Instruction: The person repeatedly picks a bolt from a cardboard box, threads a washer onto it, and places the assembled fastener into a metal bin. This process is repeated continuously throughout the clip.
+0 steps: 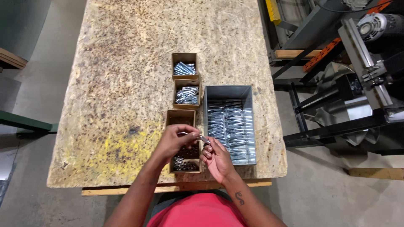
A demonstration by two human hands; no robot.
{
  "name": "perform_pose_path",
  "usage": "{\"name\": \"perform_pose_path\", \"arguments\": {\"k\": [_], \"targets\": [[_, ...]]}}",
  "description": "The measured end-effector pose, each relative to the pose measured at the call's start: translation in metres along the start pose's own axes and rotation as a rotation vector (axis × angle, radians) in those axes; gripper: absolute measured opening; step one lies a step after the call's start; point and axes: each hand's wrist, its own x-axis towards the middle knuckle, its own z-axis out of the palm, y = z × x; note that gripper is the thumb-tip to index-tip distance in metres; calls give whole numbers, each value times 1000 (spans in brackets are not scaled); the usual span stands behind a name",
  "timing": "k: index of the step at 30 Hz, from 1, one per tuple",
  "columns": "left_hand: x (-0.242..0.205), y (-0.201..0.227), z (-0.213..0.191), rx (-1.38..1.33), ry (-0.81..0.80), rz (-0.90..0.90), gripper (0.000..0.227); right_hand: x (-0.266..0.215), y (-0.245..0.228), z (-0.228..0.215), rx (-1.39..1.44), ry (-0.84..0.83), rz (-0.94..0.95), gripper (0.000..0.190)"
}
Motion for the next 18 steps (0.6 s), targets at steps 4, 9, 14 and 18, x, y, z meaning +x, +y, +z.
{"name": "perform_pose_path", "arguments": {"k": [4, 9, 14, 18], "targets": [[-4, -3, -7, -13, -59, -30, 24, -1, 13, 2, 16, -2, -6, 26], [-11, -2, -15, -32, -109, -47, 22, -2, 24, 1, -14, -19, -17, 24], [-17, -10, -22, -18, -147, -69, 28, -6, 38, 9, 49, -12, 0, 16], [-30, 4, -27, 20, -170, -60, 30, 0, 57, -2, 52, -70, 6, 13]]}}
